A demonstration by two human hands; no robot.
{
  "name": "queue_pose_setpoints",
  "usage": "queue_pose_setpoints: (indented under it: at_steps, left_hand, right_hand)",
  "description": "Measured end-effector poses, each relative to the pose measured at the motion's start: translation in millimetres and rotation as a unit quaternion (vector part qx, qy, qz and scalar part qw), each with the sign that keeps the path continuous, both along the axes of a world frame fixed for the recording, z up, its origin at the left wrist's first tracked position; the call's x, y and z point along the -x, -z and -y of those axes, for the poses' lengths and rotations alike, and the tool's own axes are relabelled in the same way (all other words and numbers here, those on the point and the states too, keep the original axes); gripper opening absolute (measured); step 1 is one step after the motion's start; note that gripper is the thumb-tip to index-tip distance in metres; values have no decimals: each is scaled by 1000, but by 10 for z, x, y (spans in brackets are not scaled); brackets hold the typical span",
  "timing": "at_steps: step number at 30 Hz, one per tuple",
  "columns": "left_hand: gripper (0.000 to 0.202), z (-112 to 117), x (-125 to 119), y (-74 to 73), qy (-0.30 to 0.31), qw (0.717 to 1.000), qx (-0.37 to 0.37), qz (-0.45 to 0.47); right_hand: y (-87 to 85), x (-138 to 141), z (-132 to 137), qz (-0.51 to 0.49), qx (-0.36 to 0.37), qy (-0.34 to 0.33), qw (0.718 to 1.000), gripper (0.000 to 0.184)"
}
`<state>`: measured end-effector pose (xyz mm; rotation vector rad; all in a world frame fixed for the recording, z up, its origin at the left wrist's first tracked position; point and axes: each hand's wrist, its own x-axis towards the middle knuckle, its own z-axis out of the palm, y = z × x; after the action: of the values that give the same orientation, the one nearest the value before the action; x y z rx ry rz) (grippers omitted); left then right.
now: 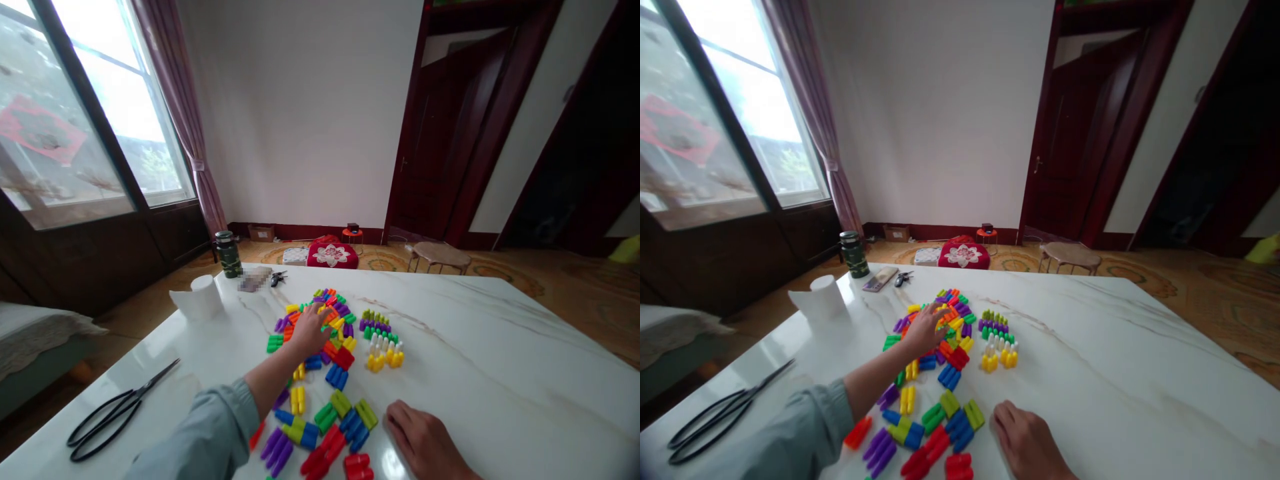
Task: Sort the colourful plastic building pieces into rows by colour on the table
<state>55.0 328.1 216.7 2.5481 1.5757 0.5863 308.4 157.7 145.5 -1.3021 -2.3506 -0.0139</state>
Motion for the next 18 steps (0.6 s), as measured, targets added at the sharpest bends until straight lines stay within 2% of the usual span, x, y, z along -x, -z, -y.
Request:
queue_pose_setpoints:
  at_steps: [3,6,9,13,18]
  left_hand:
    - [62,-537,-192,1,-57,995,51,-56]
    - [70,-1000,-355,79,-72,991,89,-64]
    - [74,-1323,-457,190,-71,986,132,-76]
    - [69,-1462,-459,275,-49,984,150,-84]
    - [58,-1341,-332,160,-29,987,129,-96]
  right_hand:
    - [1,-29,-18,5,5,-14,1000,18]
    - [11,-73,-38,7,11,-24,1000,16]
    - [29,-104,-54,0,19,-30,999,13]
    - [23,-117,-58,-15,35,-33,999,11]
    - [-42,-91,-37,-21,31,-22,999,13]
